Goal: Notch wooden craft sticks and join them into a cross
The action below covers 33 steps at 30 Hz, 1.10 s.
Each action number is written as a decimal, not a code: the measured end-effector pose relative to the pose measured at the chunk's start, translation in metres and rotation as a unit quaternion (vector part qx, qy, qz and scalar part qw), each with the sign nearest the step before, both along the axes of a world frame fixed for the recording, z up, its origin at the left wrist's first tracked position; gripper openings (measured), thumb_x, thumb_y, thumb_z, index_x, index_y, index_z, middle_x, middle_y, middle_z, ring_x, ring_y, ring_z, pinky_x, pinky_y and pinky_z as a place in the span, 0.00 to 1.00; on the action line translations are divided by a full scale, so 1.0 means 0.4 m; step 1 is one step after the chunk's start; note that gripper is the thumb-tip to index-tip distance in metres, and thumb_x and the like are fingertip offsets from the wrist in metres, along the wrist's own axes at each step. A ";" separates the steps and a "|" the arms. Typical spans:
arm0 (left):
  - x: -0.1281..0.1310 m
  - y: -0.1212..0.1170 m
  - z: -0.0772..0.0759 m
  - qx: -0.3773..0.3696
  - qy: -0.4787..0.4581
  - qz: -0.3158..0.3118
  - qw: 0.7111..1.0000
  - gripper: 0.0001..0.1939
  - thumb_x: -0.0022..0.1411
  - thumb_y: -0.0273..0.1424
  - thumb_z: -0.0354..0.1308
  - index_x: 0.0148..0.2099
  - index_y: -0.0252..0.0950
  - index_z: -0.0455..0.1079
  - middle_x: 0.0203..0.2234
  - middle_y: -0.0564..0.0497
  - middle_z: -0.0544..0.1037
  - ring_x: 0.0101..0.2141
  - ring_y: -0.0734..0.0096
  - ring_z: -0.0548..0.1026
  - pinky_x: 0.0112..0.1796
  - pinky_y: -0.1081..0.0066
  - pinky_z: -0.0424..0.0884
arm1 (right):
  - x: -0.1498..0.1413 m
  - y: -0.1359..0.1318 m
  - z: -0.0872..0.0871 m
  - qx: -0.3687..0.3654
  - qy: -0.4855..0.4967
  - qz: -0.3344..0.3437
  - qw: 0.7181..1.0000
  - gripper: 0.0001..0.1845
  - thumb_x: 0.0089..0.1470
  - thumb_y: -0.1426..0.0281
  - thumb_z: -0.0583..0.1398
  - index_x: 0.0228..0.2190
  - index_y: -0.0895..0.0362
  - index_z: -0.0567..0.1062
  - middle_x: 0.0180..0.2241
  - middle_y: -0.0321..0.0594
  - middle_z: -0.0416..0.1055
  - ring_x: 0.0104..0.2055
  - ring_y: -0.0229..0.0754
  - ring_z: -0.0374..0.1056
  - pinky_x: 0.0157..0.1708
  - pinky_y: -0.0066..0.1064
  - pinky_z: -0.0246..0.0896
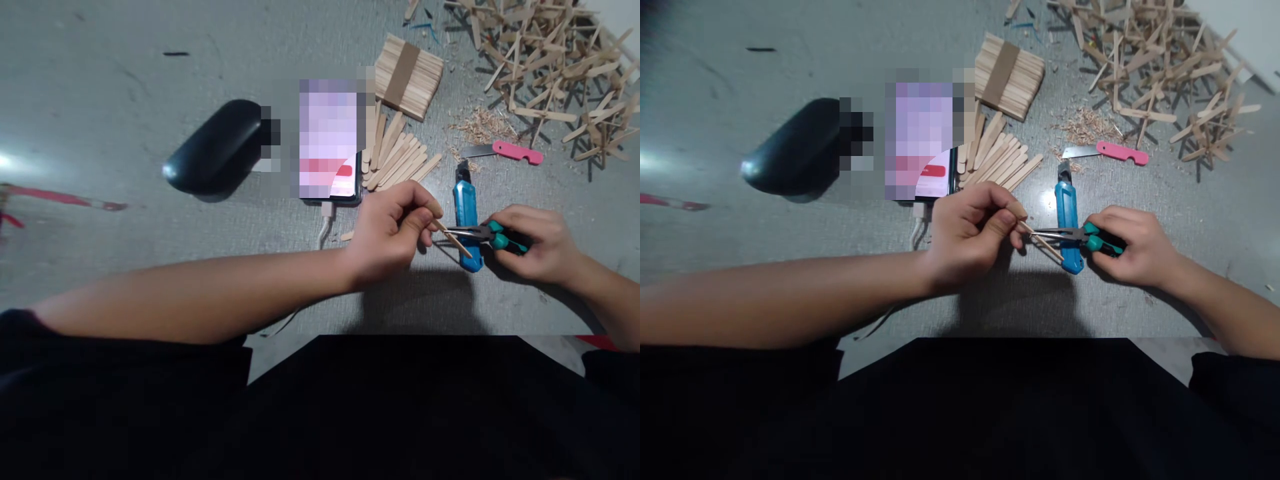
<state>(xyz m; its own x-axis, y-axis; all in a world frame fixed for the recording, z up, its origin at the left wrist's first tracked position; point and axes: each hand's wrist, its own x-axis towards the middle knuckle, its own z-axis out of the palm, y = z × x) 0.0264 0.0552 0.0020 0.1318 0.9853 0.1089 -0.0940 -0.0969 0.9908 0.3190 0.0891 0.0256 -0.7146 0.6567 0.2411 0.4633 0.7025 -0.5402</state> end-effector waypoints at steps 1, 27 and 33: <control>-0.002 0.000 0.002 -0.001 0.007 -0.012 1.000 0.05 0.70 0.27 0.64 0.38 0.36 0.76 0.25 0.53 0.80 0.22 0.76 0.79 0.26 0.75 0.79 | 0.002 0.001 -0.003 0.005 0.003 -0.001 1.000 0.16 0.60 0.71 0.68 0.50 0.48 0.83 0.40 0.39 0.85 0.36 0.46 0.82 0.34 0.37 0.79; -0.016 0.041 0.014 -0.185 -0.134 -0.243 0.943 0.22 0.67 0.44 0.77 0.33 0.36 0.73 0.20 0.52 0.78 0.15 0.83 0.61 0.16 0.78 0.53 | 0.001 0.006 0.004 0.148 0.018 0.023 0.989 0.07 0.65 0.65 0.68 0.45 0.50 0.81 0.35 0.40 0.83 0.32 0.46 0.78 0.30 0.39 0.72; -0.017 0.040 0.036 -0.198 -0.089 -0.175 0.960 0.18 0.69 0.37 0.74 0.32 0.35 0.73 0.18 0.53 0.75 0.16 0.82 0.65 0.18 0.79 0.58 | 0.007 0.014 0.001 0.253 -0.004 -0.012 0.967 0.07 0.65 0.65 0.66 0.44 0.50 0.80 0.33 0.40 0.82 0.29 0.46 0.76 0.28 0.40 0.70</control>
